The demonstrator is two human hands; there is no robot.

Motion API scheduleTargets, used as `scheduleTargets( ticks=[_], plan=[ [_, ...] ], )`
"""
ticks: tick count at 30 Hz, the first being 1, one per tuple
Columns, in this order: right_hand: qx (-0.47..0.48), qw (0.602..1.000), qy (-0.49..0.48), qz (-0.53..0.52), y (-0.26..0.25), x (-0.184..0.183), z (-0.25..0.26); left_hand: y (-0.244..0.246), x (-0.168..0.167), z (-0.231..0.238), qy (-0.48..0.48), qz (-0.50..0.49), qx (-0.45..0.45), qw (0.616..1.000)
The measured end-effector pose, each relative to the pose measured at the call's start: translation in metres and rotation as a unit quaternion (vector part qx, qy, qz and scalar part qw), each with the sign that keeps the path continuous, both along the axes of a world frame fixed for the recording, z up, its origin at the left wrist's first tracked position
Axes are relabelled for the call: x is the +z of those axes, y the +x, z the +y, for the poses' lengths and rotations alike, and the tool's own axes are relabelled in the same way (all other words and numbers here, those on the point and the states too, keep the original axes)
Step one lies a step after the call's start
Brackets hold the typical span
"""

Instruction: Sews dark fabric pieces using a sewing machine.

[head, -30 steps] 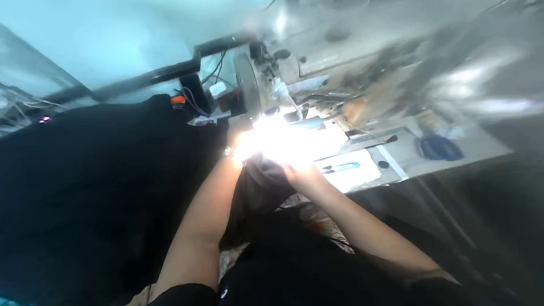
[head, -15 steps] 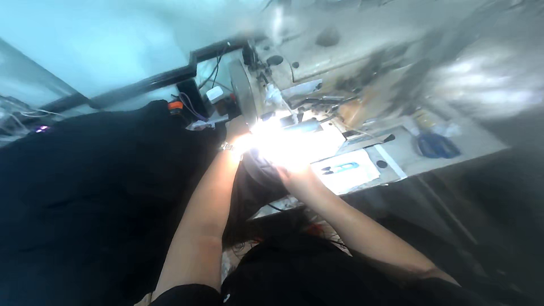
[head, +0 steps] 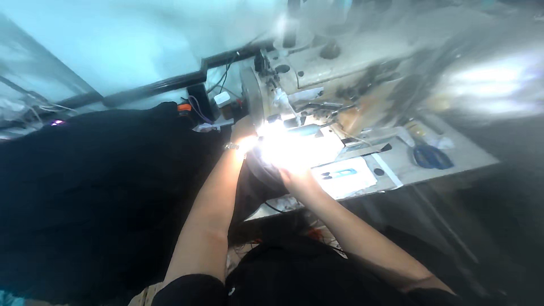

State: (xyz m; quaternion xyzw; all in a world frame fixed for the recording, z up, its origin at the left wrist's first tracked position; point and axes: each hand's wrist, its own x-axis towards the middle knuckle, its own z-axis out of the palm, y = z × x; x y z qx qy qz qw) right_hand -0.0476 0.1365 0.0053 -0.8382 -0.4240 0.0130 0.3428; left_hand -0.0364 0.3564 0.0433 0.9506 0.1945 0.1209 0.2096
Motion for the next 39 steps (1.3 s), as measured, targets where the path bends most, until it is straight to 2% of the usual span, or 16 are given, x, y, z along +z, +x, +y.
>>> scheduleTargets(
  ticks=[3, 5, 7, 9, 12, 14, 16, 19, 21, 24, 26, 33, 36, 39],
  plan=[
    [0.016, 1.0, 0.0, -0.002, 0.003, -0.002, -0.004, -0.039, -0.004, -0.008, 0.017, -0.117, -0.037, 0.992],
    [0.02, 1.0, 0.013, 0.002, 0.004, -0.003, -0.005, -0.07, -0.011, -0.01, 0.025, -0.142, -0.03, 0.989],
    [0.022, 0.999, 0.027, 0.004, 0.005, -0.004, -0.005, -0.094, -0.02, -0.008, -0.02, -0.09, -0.003, 0.996],
    [0.019, 0.999, 0.027, 0.007, 0.004, -0.003, -0.003, -0.114, -0.009, -0.007, -0.088, 0.029, 0.013, 0.996],
    [0.016, 0.999, -0.005, 0.029, 0.0, 0.001, -0.003, -0.124, 0.017, -0.002, -0.084, 0.133, -0.016, 0.987],
    [0.014, 0.999, -0.012, 0.036, 0.0, 0.003, -0.001, -0.125, 0.032, 0.004, -0.036, 0.144, -0.011, 0.989],
    [0.011, 0.999, -0.003, 0.033, -0.002, 0.002, 0.0, -0.127, 0.045, 0.004, 0.041, 0.111, 0.059, 0.991],
    [0.012, 0.998, -0.021, 0.05, -0.005, 0.006, -0.001, -0.123, 0.038, 0.0, 0.235, 0.006, 0.132, 0.963],
    [0.014, 0.999, -0.02, 0.039, -0.004, 0.006, -0.003, -0.119, 0.031, -0.017, 0.28, -0.02, 0.096, 0.955],
    [0.017, 0.999, -0.017, 0.021, -0.003, 0.005, -0.005, -0.117, 0.008, -0.06, 0.25, -0.032, -0.036, 0.967],
    [0.023, 1.0, -0.001, -0.003, -0.004, 0.001, -0.008, -0.116, -0.011, -0.074, 0.221, -0.032, -0.072, 0.972],
    [0.023, 1.0, -0.014, 0.007, 0.001, 0.005, -0.006, -0.099, -0.015, -0.043, 0.145, -0.04, -0.068, 0.986],
    [0.024, 1.0, -0.012, 0.007, 0.005, 0.007, 0.0, -0.092, -0.019, -0.021, 0.184, -0.059, -0.081, 0.978],
    [0.026, 0.999, -0.035, 0.033, 0.008, 0.012, -0.003, -0.107, -0.006, -0.022, 0.201, -0.045, -0.129, 0.97]
  ],
)
